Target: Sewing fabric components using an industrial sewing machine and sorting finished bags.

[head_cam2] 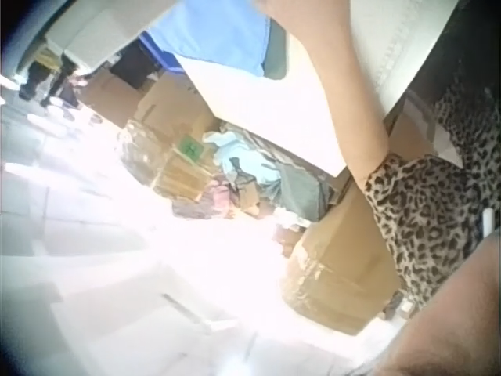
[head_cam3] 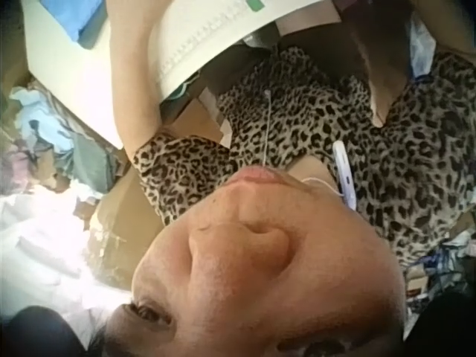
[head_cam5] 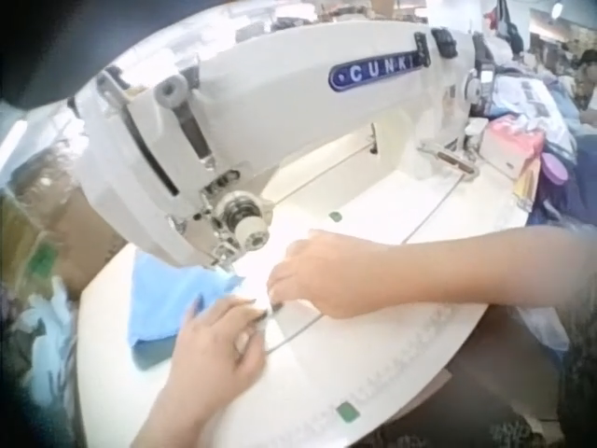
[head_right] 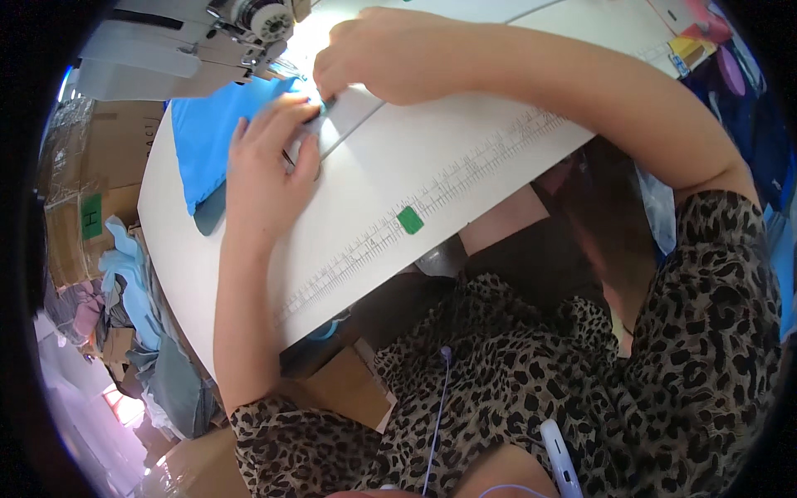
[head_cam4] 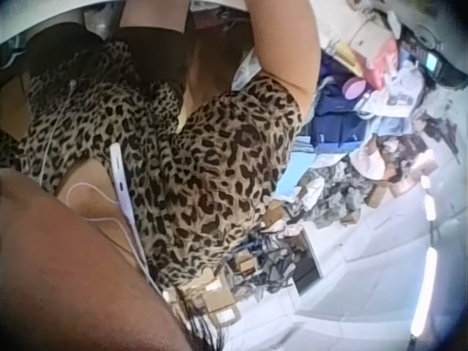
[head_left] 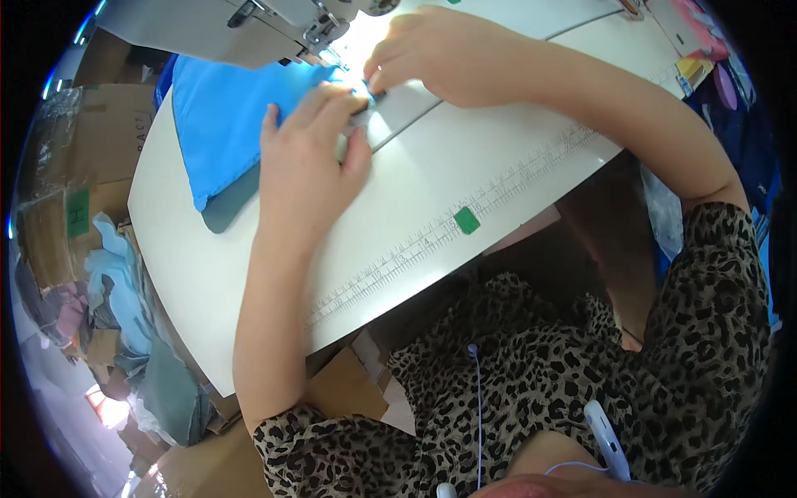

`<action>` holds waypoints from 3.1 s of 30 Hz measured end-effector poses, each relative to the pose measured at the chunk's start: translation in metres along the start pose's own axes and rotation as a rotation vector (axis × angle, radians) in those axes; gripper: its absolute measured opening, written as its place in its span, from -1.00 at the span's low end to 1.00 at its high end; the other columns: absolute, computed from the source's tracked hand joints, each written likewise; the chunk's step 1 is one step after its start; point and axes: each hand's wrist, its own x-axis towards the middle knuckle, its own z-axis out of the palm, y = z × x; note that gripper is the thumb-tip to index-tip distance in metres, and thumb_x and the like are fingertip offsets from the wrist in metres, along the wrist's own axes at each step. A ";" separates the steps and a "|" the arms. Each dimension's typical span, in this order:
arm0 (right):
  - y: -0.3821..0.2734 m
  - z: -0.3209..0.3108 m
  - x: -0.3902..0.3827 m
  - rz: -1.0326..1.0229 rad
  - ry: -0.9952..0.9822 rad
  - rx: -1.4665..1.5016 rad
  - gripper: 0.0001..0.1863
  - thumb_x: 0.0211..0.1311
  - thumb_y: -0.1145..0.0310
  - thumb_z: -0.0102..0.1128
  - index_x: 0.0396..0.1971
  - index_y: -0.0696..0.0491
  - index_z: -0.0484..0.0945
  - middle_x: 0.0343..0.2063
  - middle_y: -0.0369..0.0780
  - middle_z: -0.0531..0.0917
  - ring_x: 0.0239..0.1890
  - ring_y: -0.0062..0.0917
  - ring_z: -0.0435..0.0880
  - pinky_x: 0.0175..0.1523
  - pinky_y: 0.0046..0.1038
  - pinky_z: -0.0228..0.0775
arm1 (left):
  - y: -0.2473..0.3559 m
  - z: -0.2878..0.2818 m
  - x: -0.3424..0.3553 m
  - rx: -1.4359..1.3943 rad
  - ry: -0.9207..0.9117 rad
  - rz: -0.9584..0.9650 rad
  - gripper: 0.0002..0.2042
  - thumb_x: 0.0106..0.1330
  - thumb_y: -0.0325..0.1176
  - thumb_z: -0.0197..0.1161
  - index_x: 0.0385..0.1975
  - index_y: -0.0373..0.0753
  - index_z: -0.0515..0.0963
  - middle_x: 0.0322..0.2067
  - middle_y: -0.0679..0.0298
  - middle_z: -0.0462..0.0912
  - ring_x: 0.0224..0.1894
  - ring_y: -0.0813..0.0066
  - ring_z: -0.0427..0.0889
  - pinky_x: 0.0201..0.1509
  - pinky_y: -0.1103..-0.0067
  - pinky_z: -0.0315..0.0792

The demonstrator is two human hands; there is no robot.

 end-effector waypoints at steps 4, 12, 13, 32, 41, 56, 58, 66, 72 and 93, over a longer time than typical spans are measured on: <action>0.000 -0.012 0.009 0.014 -0.042 0.101 -0.62 -0.04 0.61 0.02 -0.18 0.05 0.64 -0.13 -0.21 0.65 -0.07 -0.29 0.54 0.04 -0.31 0.30 | -0.008 -0.001 0.006 -0.042 -0.063 -0.080 -0.77 0.17 -0.41 0.16 -0.17 -0.14 0.59 -0.05 0.34 0.60 -0.04 0.26 0.59 0.31 -0.01 0.16; -0.004 -0.006 0.006 0.152 0.022 0.066 -0.65 0.04 0.58 -0.01 -0.16 0.10 0.64 -0.12 -0.14 0.64 -0.01 -0.23 0.51 0.12 -0.27 0.28 | -0.021 0.007 0.009 -0.057 -0.002 -0.056 -0.76 0.18 -0.40 0.12 -0.15 -0.13 0.59 -0.02 0.33 0.61 -0.03 0.25 0.61 0.33 -0.02 0.12; -0.002 -0.004 0.007 0.158 0.021 0.065 -0.65 0.04 0.58 -0.01 -0.16 0.10 0.64 -0.12 -0.14 0.64 -0.01 -0.23 0.51 0.12 -0.27 0.28 | -0.025 0.007 0.011 -0.027 -0.006 -0.076 -0.75 0.19 -0.40 0.10 -0.15 -0.13 0.59 -0.01 0.33 0.61 -0.03 0.24 0.61 0.33 -0.03 0.12; 0.025 0.011 0.006 0.072 0.096 0.200 -0.64 -0.07 0.59 -0.03 -0.24 0.12 0.64 -0.24 -0.03 0.61 -0.09 -0.18 0.50 0.09 -0.24 0.30 | -0.038 0.016 0.015 0.015 0.068 -0.062 -0.72 0.20 -0.41 0.10 -0.08 -0.18 0.55 0.02 0.20 0.56 0.03 0.22 0.52 0.24 0.20 0.18; 0.019 0.010 0.008 0.165 0.101 0.161 -0.67 -0.02 0.58 -0.01 -0.22 0.14 0.62 -0.24 -0.03 0.59 -0.07 -0.15 0.50 0.10 -0.23 0.31 | -0.033 -0.010 -0.013 0.002 -0.101 -0.308 -0.66 0.24 -0.22 0.23 -0.02 -0.19 0.49 0.15 0.14 0.47 0.25 0.10 0.38 0.34 -0.03 0.05; 0.035 0.026 0.018 0.008 0.100 -0.164 -0.59 -0.01 0.60 0.03 -0.08 0.11 0.57 -0.05 -0.10 0.57 0.02 -0.24 0.54 0.10 -0.30 0.40 | 0.064 -0.014 -0.150 0.076 0.032 -0.319 -0.40 -0.11 -0.26 0.53 0.01 -0.15 0.48 0.14 0.19 0.42 0.27 0.11 0.32 0.34 -0.03 -0.06; 0.006 0.040 0.020 -0.014 0.250 -0.038 -0.75 0.10 0.55 0.13 -0.20 0.03 0.63 -0.06 -0.22 0.60 0.04 -0.35 0.53 0.18 -0.32 0.33 | 0.065 -0.013 -0.151 0.079 0.062 -0.360 -0.46 -0.08 -0.35 0.49 -0.02 -0.13 0.49 0.14 0.21 0.43 0.28 0.13 0.32 0.34 -0.03 -0.05; -0.048 0.059 0.006 0.050 0.339 0.151 -0.78 0.12 0.44 0.14 -0.21 0.08 0.61 -0.17 -0.21 0.60 -0.07 -0.30 0.55 0.05 -0.33 0.40 | 0.052 -0.001 -0.139 0.096 0.205 -0.250 -0.66 0.06 -0.52 0.33 -0.11 -0.17 0.53 -0.03 0.22 0.54 0.14 0.20 0.47 0.23 0.20 0.19; -0.046 0.060 -0.001 0.181 0.258 0.124 -0.76 0.13 0.49 0.14 -0.17 0.07 0.59 -0.13 -0.21 0.60 -0.04 -0.33 0.55 0.06 -0.37 0.41 | 0.024 -0.004 -0.143 -0.765 0.652 -0.876 -0.84 0.36 -0.43 0.20 -0.13 -0.30 0.52 -0.15 0.29 0.62 -0.11 0.54 0.58 -0.09 0.55 0.47; -0.039 0.059 0.002 0.388 0.315 0.505 -0.79 0.29 0.41 0.09 -0.17 0.12 0.63 -0.22 -0.23 0.66 -0.13 -0.48 0.61 0.04 -0.50 0.40 | 0.029 -0.012 -0.161 -1.355 1.031 -0.846 -0.75 0.38 -0.39 0.15 -0.01 -0.31 0.38 -0.05 0.20 0.52 0.01 0.36 0.52 0.07 0.29 0.49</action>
